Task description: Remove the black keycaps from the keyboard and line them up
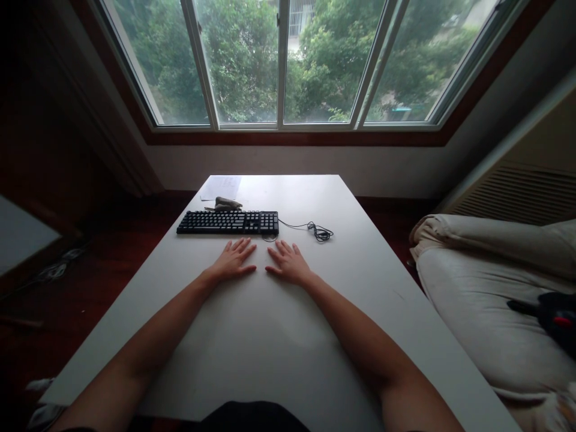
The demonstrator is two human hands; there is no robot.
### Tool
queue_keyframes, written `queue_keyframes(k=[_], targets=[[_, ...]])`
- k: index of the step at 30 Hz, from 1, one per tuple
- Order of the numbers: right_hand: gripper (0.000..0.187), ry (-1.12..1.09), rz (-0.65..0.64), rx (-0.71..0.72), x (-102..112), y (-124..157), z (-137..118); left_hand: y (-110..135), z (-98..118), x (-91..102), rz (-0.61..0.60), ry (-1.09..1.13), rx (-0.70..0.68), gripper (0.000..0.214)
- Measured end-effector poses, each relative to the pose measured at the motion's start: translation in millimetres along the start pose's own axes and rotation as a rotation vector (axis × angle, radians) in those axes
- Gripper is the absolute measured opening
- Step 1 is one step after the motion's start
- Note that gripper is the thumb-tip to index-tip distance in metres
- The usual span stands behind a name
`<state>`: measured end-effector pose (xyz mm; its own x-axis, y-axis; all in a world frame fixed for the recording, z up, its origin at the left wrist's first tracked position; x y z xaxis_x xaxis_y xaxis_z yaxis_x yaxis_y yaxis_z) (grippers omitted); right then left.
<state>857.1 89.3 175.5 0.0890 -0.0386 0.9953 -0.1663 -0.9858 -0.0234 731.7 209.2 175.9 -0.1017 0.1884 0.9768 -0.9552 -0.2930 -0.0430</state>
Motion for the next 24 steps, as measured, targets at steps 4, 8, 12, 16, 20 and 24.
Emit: queue_keyframes(k=[4, 8, 12, 16, 20, 24], targets=[[0.083, -0.001, -0.002, -0.005, 0.4, 1.0, 1.5, 0.2, 1.0, 0.6, 0.003, -0.002, 0.001, 0.085], [0.083, -0.001, 0.005, -0.012, 0.7, 1.8, 2.2, 0.0, 0.7, 0.1, 0.006, -0.011, 0.005, 0.084], [0.084, 0.000, 0.008, -0.005, -1.4, 1.4, 2.5, -0.7, -0.5, -1.8, 0.009, -0.007, -0.001, 0.084], [0.084, 0.000, 0.005, -0.010, -2.8, -0.5, 4.4, -1.8, -1.6, -2.0, 0.016, -0.005, -0.009, 0.085], [0.084, -0.002, 0.005, -0.011, -1.8, -1.7, 6.1, -3.8, -2.6, -1.7, 0.018, -0.008, -0.011, 0.085], [0.082, -0.001, 0.007, -0.015, -1.1, -2.2, 7.6, -5.4, -2.6, -1.5, 0.028, -0.004, -0.015, 0.083]])
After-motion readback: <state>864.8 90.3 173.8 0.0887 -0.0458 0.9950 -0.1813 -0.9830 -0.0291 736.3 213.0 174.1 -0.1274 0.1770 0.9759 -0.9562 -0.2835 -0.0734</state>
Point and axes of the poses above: each hand's wrist, its own y-axis away from the middle knuckle, its own x-axis out of the back of the hand, z = x × y, the point moved 10 cm from there along -y, towards the middle knuckle, and after that the axes turned 3 degrees about y, right-handed, at the moved point
